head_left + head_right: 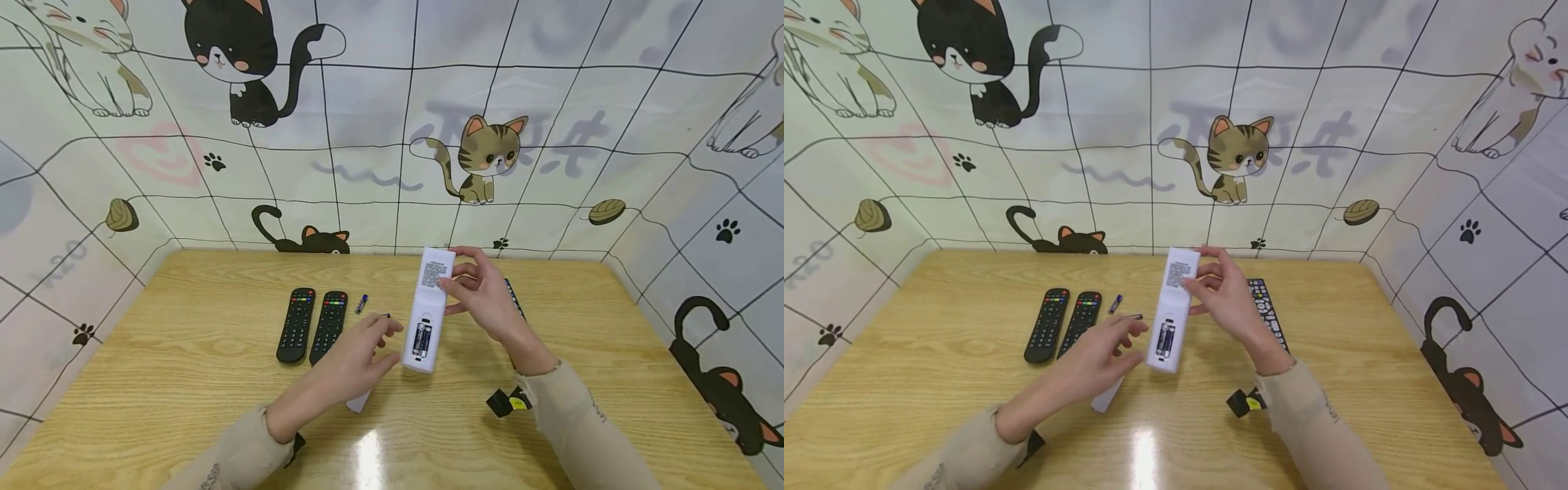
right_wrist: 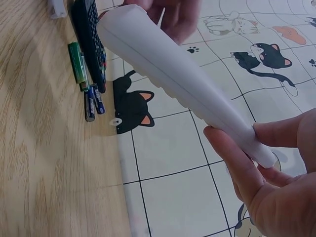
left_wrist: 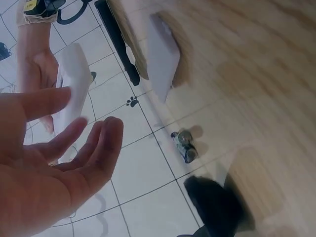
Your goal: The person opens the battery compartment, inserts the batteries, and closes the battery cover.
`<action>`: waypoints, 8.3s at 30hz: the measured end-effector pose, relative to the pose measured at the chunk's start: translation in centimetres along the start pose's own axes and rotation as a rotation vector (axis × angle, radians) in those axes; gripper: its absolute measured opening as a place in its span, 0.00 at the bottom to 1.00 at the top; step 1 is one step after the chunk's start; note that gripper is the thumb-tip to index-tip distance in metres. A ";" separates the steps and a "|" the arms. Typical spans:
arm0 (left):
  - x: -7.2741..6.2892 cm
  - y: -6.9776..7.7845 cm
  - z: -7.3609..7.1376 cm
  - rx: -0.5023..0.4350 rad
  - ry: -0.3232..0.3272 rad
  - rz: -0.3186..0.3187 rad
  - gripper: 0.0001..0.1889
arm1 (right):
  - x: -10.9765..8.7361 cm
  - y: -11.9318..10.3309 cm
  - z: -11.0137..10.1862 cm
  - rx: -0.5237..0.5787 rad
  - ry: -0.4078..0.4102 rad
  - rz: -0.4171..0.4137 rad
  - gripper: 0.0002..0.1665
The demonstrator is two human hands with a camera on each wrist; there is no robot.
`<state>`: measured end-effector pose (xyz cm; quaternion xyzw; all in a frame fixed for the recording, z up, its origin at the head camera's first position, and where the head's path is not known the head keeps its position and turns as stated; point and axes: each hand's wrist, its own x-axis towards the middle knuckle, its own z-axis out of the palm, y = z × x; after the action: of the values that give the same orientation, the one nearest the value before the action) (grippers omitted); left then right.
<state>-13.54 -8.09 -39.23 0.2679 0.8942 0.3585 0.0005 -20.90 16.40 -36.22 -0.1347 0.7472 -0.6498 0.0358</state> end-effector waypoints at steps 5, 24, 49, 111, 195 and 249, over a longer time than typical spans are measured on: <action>-0.6 0.0 -0.5 0.171 -0.070 -0.020 0.15 | 0.1 0.1 -0.1 0.005 -0.001 0.006 0.35; -1.0 0.4 0.1 0.406 -0.266 -0.108 0.11 | 0.1 0.4 -0.3 0.009 0.002 -0.003 0.35; -1.0 0.1 -0.2 0.270 -0.265 -0.080 0.11 | 0.0 0.4 -0.2 0.005 0.009 0.007 0.35; 0.7 1.7 0.1 -0.248 0.155 0.106 0.09 | -0.1 0.5 0.5 -0.010 -0.041 -0.011 0.34; 2.0 0.5 1.1 -0.433 0.096 -0.127 0.31 | -0.5 -0.4 1.2 0.038 -0.076 -0.010 0.33; 1.3 2.2 2.1 -0.432 0.087 -0.133 0.42 | -0.8 -0.1 0.9 -0.082 -0.115 0.004 0.43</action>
<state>-13.20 -4.82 -39.10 0.1862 0.8117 0.5520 0.0430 -19.88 15.72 -36.32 -0.1716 0.7704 -0.6095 0.0745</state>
